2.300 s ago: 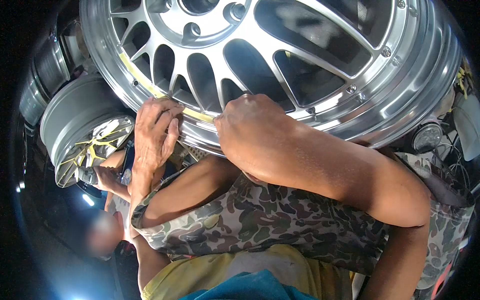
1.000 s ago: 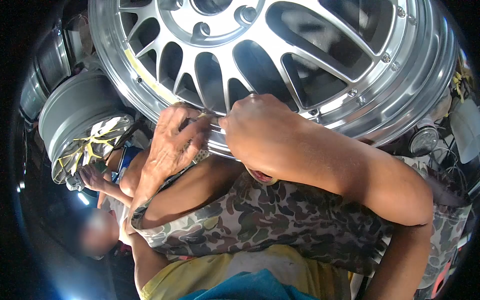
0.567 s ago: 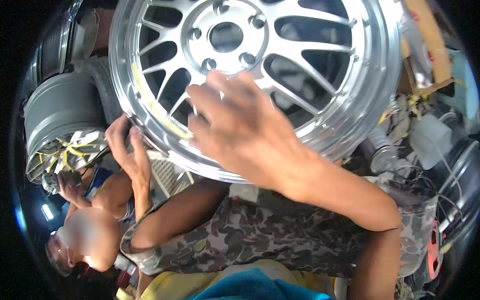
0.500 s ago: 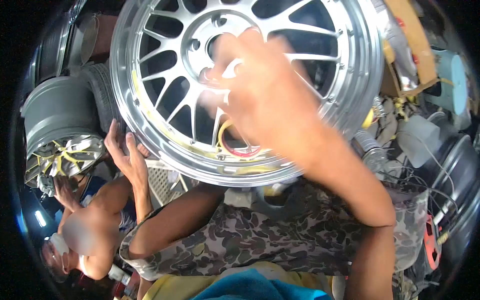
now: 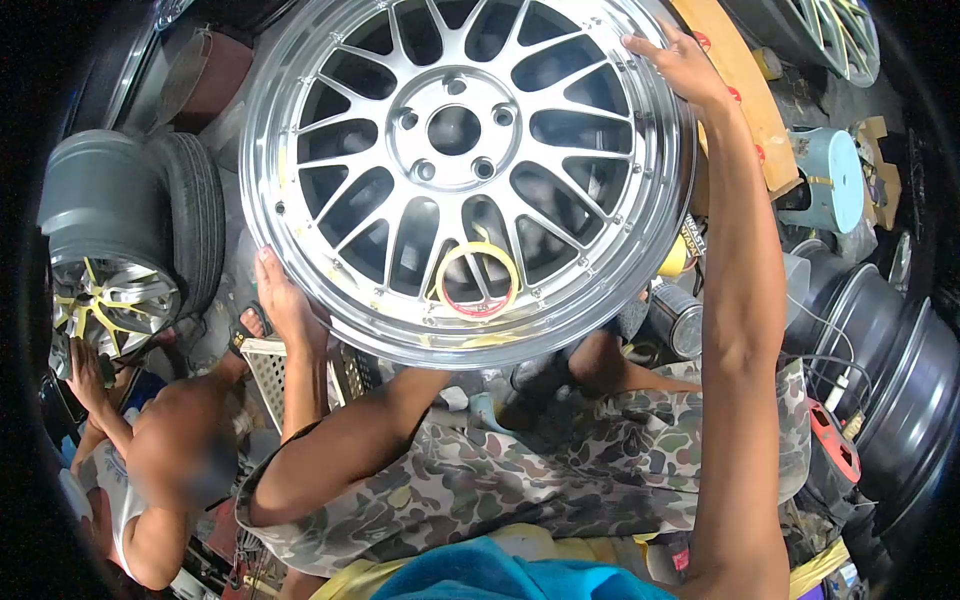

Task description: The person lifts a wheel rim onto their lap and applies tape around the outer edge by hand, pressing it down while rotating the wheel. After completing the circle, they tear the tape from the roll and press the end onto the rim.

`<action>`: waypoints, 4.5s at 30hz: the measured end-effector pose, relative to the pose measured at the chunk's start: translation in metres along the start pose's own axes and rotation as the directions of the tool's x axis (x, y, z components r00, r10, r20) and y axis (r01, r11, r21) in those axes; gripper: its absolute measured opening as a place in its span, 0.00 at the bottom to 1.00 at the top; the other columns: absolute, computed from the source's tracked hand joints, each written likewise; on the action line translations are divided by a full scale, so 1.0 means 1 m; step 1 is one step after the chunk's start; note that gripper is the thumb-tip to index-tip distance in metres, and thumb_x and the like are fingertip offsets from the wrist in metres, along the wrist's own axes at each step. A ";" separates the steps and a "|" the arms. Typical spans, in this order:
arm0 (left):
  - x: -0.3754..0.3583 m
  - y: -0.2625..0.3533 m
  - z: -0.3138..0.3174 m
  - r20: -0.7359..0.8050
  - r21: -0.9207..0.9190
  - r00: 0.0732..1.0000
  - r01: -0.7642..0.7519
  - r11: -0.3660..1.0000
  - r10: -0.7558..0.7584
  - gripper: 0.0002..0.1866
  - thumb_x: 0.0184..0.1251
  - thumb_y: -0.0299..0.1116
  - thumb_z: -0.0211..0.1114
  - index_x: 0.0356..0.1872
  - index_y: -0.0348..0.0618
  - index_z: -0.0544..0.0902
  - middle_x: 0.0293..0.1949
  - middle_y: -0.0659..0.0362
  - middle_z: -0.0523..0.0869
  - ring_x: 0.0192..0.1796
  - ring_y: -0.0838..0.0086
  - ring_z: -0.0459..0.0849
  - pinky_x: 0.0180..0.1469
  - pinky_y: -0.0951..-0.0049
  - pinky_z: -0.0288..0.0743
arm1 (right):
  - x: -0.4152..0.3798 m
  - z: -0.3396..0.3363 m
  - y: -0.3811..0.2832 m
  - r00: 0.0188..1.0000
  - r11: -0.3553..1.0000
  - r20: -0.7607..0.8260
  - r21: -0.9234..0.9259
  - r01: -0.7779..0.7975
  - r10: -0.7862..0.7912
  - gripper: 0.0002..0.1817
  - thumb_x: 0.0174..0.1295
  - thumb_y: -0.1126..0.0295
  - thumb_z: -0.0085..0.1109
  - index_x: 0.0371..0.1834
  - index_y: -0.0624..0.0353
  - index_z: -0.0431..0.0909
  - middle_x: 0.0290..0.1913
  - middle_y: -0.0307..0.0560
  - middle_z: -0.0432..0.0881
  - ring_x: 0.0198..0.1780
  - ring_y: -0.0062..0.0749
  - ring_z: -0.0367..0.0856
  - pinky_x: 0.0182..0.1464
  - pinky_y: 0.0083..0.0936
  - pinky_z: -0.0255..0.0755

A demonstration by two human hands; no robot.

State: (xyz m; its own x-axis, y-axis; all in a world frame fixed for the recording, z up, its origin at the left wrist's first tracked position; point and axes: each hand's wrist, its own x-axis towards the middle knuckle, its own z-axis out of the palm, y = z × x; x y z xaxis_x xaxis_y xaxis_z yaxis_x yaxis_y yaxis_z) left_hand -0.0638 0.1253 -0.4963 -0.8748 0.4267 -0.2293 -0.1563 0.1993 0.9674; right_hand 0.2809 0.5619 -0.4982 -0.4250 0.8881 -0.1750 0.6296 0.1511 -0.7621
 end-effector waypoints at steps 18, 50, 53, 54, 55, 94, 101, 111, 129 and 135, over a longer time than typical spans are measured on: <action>0.218 0.035 0.042 0.437 0.119 0.898 -0.106 0.987 0.044 0.26 0.87 0.50 0.65 0.68 0.38 0.88 0.49 0.65 0.92 0.47 0.85 0.86 0.53 0.80 0.79 | -0.193 0.071 -0.028 0.882 0.821 -0.313 0.555 -0.131 0.352 0.25 0.79 0.69 0.63 0.75 0.66 0.74 0.58 0.48 0.88 0.53 0.28 0.85 0.60 0.29 0.77; 0.195 0.045 0.027 0.307 0.418 0.933 -0.308 0.854 0.186 0.28 0.88 0.48 0.64 0.70 0.32 0.85 0.60 0.50 0.93 0.62 0.74 0.87 0.70 0.74 0.74 | -0.149 0.130 -0.129 0.783 0.730 0.067 -0.320 0.603 -0.618 0.10 0.63 0.66 0.76 0.45 0.55 0.89 0.45 0.45 0.80 0.47 0.44 0.76 0.48 0.42 0.67; 0.194 0.045 0.026 0.294 0.412 0.937 -0.303 0.859 0.189 0.28 0.87 0.48 0.64 0.70 0.33 0.85 0.60 0.51 0.93 0.62 0.74 0.87 0.70 0.74 0.74 | -0.125 0.096 -0.113 0.802 0.687 0.076 -0.472 0.552 -0.592 0.10 0.64 0.64 0.79 0.46 0.53 0.92 0.46 0.42 0.83 0.50 0.41 0.77 0.55 0.41 0.72; 0.194 0.045 0.026 0.297 0.407 0.937 -0.299 0.863 0.184 0.28 0.87 0.48 0.64 0.70 0.33 0.86 0.60 0.51 0.93 0.62 0.74 0.87 0.69 0.74 0.75 | -0.119 0.089 -0.108 0.778 0.649 0.092 -0.496 0.577 -0.621 0.12 0.63 0.64 0.80 0.47 0.52 0.92 0.47 0.42 0.83 0.51 0.41 0.77 0.56 0.41 0.72; 0.194 0.045 0.026 0.291 0.406 0.939 -0.292 0.866 0.181 0.28 0.87 0.48 0.64 0.70 0.33 0.86 0.60 0.51 0.93 0.62 0.74 0.87 0.69 0.74 0.75 | -0.115 0.085 -0.106 0.754 0.610 0.107 -0.520 0.598 -0.648 0.13 0.62 0.64 0.80 0.48 0.51 0.93 0.49 0.42 0.84 0.52 0.41 0.78 0.56 0.41 0.72; 0.097 0.093 -0.024 0.851 0.426 0.374 -0.902 -0.067 0.369 0.12 0.78 0.32 0.62 0.47 0.40 0.94 0.60 0.50 0.88 0.66 0.54 0.84 0.71 0.56 0.75 | -0.202 0.211 -0.209 0.872 0.928 0.320 0.095 0.360 -0.371 0.11 0.63 0.78 0.67 0.45 0.65 0.77 0.44 0.55 0.81 0.45 0.51 0.87 0.46 0.40 0.83; 0.084 0.103 -0.012 0.956 0.294 0.290 -0.941 -0.165 0.052 0.14 0.63 0.35 0.65 0.47 0.51 0.93 0.61 0.57 0.87 0.71 0.54 0.80 0.81 0.43 0.64 | -0.226 0.225 -0.196 0.910 0.855 0.377 0.517 -0.053 -0.171 0.10 0.75 0.75 0.61 0.55 0.66 0.79 0.40 0.64 0.86 0.40 0.67 0.87 0.41 0.55 0.80; 0.094 0.114 -0.001 0.967 0.184 0.216 -0.958 -0.221 -0.132 0.14 0.64 0.33 0.66 0.48 0.50 0.93 0.58 0.59 0.88 0.70 0.58 0.81 0.83 0.42 0.62 | -0.247 0.238 -0.191 0.836 0.852 0.520 0.505 -0.135 -0.176 0.15 0.78 0.68 0.59 0.60 0.64 0.87 0.36 0.65 0.90 0.38 0.64 0.90 0.41 0.53 0.83; 0.062 0.114 -0.007 0.932 0.225 0.240 -0.971 -0.084 -0.271 0.18 0.68 0.40 0.66 0.54 0.49 0.94 0.58 0.54 0.85 0.71 0.53 0.79 0.84 0.36 0.59 | -0.240 0.224 -0.183 0.668 0.933 0.729 0.327 -0.149 -0.149 0.24 0.83 0.58 0.55 0.74 0.58 0.81 0.35 0.67 0.90 0.37 0.65 0.92 0.42 0.56 0.86; 0.080 0.123 0.001 0.933 0.202 0.255 -0.955 -0.218 -0.252 0.16 0.69 0.37 0.66 0.54 0.52 0.93 0.61 0.54 0.85 0.72 0.53 0.79 0.84 0.37 0.60 | -0.242 0.224 -0.182 0.637 0.926 0.759 0.325 -0.189 -0.136 0.25 0.82 0.57 0.57 0.76 0.57 0.80 0.35 0.67 0.90 0.37 0.65 0.92 0.42 0.55 0.86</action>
State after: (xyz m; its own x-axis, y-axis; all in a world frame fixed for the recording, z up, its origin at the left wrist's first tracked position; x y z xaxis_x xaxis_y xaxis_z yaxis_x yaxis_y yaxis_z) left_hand -0.1520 0.1846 -0.3959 0.2441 0.8821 -0.4029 0.9620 -0.2727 -0.0142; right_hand 0.1235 0.2223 -0.4571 -0.8498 0.2161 -0.4807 0.4522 -0.1694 -0.8757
